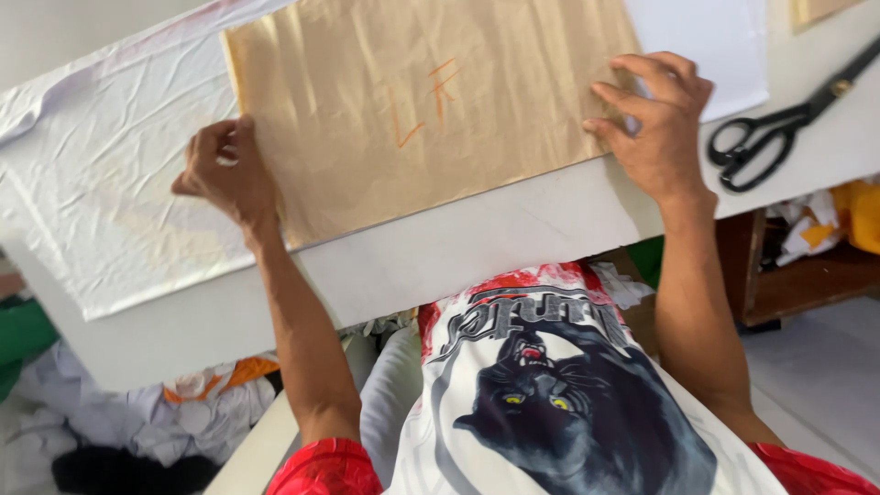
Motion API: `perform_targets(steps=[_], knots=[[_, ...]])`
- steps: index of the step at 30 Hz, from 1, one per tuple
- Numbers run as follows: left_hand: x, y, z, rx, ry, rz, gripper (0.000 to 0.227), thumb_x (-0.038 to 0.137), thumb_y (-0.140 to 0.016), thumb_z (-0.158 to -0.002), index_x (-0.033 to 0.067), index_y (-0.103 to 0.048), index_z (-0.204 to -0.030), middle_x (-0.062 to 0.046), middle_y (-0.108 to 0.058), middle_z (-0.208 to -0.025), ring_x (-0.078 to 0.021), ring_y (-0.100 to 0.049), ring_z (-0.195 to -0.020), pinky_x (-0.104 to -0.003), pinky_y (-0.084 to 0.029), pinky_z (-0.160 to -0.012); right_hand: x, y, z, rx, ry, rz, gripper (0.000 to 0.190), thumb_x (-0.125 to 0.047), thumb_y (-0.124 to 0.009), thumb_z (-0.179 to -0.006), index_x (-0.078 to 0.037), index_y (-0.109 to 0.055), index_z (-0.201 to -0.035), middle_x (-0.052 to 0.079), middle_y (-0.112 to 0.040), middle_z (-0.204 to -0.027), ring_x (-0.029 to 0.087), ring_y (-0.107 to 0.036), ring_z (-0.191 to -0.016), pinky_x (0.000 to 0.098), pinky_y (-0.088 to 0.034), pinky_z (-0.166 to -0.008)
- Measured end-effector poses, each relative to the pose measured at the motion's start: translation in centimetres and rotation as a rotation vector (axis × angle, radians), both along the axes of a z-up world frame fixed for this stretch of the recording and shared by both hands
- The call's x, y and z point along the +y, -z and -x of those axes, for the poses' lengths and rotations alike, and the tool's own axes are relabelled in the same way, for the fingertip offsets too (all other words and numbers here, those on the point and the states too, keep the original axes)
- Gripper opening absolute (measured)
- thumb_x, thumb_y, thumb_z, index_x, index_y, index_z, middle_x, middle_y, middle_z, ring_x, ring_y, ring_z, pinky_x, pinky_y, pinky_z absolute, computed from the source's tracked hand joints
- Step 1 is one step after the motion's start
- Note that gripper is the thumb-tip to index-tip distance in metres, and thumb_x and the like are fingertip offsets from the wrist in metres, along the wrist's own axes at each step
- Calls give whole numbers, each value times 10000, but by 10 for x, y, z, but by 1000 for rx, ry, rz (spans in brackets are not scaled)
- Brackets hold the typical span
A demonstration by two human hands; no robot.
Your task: The person traces a pattern onto a piece of white fabric using a pencil and a paper template. They then use scissors to cut the fabric along the traced lines. The person also handles a roll of tape and adjusts the position of the fabric and pattern on the table.
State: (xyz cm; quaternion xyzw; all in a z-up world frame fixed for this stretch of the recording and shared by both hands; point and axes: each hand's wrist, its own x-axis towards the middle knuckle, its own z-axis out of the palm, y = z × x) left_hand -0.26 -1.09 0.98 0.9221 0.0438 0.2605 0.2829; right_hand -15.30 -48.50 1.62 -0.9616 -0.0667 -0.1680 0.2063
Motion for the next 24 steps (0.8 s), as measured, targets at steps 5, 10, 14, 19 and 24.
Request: perform_targets(steps=[5, 10, 14, 19, 24], knots=[[9, -2, -1, -30, -56, -30, 93, 307, -790, -795, 277, -735, -727, 133, -700, -705, -26, -602, -579, -361, -237, -826, -1, 8, 1, -20, -84, -71, 354, -159, -999, -927, -12, -863, -1219, 179, -712, -1419, 389, -526, -1302, 494, -329, -1114], [2, -11, 2, 100, -30, 35, 213, 370, -754, -857, 241, -673, -707, 119, -630, -677, -62, -555, -673, -361, -242, -866, -2, 6, 5, 55, 6, -2, 408, -240, -996, -923, -37, -874, -1256, 117, -695, -1460, 339, -457, -1329, 510, -296, -1044], [2, -9, 3, 70, -12, 18, 210, 362, -761, -866, 244, -671, -718, 119, -629, -683, -59, -550, -652, -358, -240, -852, 2, 2, 4, 49, 15, -9, 398, -218, -996, -910, -36, -868, -1241, 121, -701, -1439, 334, -474, -1312, 506, -295, -1041], [9, -2, 0, 6, 10, -101, 152, 333, -804, -846, 267, -706, -751, 115, -655, -699, -98, -604, -676, -390, -267, -804, 2, 2, -1, -22, -1, -26, 401, -212, -1013, -850, -33, -865, -1177, 125, -711, -1373, 327, -518, -1269, 461, -332, -1067], [13, 0, 0, 40, 50, -33, 147, 317, -873, -863, 253, -743, -844, 85, -673, -748, -96, -617, -670, -349, -304, -845, -4, 11, -2, -5, 46, -29, 380, -227, -959, -818, -133, -841, -1166, 55, -685, -1362, 302, -509, -1312, 481, -309, -1069]])
